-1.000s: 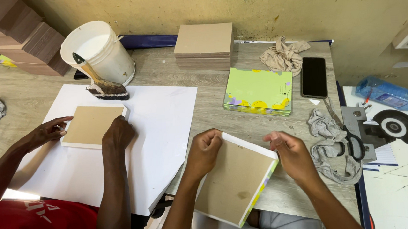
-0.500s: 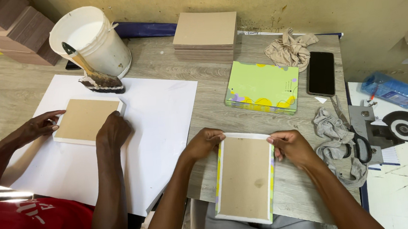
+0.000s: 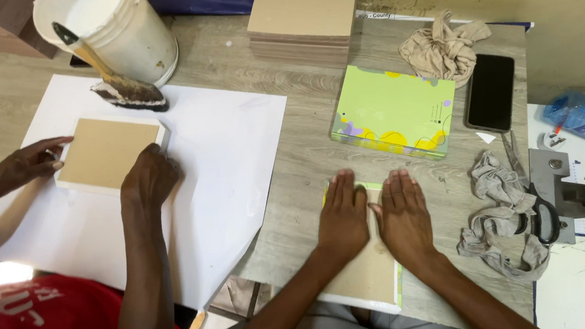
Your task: The person assembles notebooks by applying adhesive to white covers with a brush, then pressing brown cardboard inserts onto the covers. They smooth the edges and stack the finished units on the table.
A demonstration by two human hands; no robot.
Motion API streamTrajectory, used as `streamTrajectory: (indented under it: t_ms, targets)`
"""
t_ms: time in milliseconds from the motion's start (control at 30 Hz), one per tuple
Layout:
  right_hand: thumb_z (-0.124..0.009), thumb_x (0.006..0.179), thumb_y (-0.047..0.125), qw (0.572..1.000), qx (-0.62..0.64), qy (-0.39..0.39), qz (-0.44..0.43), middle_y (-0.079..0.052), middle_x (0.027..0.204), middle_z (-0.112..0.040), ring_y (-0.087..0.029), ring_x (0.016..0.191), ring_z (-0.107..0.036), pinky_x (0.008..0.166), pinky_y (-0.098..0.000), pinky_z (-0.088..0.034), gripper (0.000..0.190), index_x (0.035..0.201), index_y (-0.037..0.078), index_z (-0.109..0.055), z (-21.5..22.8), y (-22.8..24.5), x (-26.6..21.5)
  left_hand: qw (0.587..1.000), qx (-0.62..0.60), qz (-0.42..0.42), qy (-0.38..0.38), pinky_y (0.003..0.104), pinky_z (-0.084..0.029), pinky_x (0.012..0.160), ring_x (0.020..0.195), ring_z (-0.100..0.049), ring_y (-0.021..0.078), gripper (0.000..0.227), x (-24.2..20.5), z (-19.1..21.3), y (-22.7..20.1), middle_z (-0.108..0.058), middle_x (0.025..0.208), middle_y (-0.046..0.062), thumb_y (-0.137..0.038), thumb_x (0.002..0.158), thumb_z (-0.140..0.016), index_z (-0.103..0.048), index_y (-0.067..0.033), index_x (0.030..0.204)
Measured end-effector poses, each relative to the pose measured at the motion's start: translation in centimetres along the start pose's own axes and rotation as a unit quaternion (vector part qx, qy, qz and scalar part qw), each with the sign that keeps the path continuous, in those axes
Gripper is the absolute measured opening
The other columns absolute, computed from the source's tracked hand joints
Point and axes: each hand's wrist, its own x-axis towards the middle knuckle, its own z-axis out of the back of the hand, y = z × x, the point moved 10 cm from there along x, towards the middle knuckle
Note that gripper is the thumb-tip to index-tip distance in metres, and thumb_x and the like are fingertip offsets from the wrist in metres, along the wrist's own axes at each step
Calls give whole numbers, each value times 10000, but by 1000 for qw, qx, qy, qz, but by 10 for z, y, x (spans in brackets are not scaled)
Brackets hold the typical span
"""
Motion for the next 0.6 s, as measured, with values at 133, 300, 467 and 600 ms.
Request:
streamTrajectory:
  t_ms: [133,300,467,600]
  targets:
    - [-533,1108,342,999,32,32,-2,-298,1541,-602,-446,1508,-512,1337,-550,-289,609,1595,-23,-522,-14,6,-2,999,-20,17,-19,561,-463,1140,1248,-645,473,520,7,17,-6,-649,1230,250,-147,932,-486,-625,79,1379]
    - [-614,1085,329,997,-47,-47,38,-257,1376,-743,-358,1385,-664,1294,-483,-411,541,1475,-44,-651,10,22,-8,1000,12,7,-19,544,-511,1098,1201,-627,427,591,-8,-1,-5,-623,1167,211,-202,948,-561,-631,88,1457]
    - [-555,1094,294,998,-50,-18,43,-292,1504,-637,-416,1458,-590,1310,-523,-392,574,1520,-91,-558,11,32,-33,999,-12,-37,-1,548,-511,1067,1204,-618,432,643,-6,22,-4,-608,1180,203,-220,882,-620,-613,-34,1497]
    - [-575,1038,268,998,-44,33,33,-327,1593,-541,-464,1523,-508,1316,-551,-376,677,1575,-122,-445,20,55,-78,994,-57,-65,70,560,-372,1275,1482,-501,433,630,-24,21,-7,-583,1529,218,-81,876,-608,-609,-88,1505]
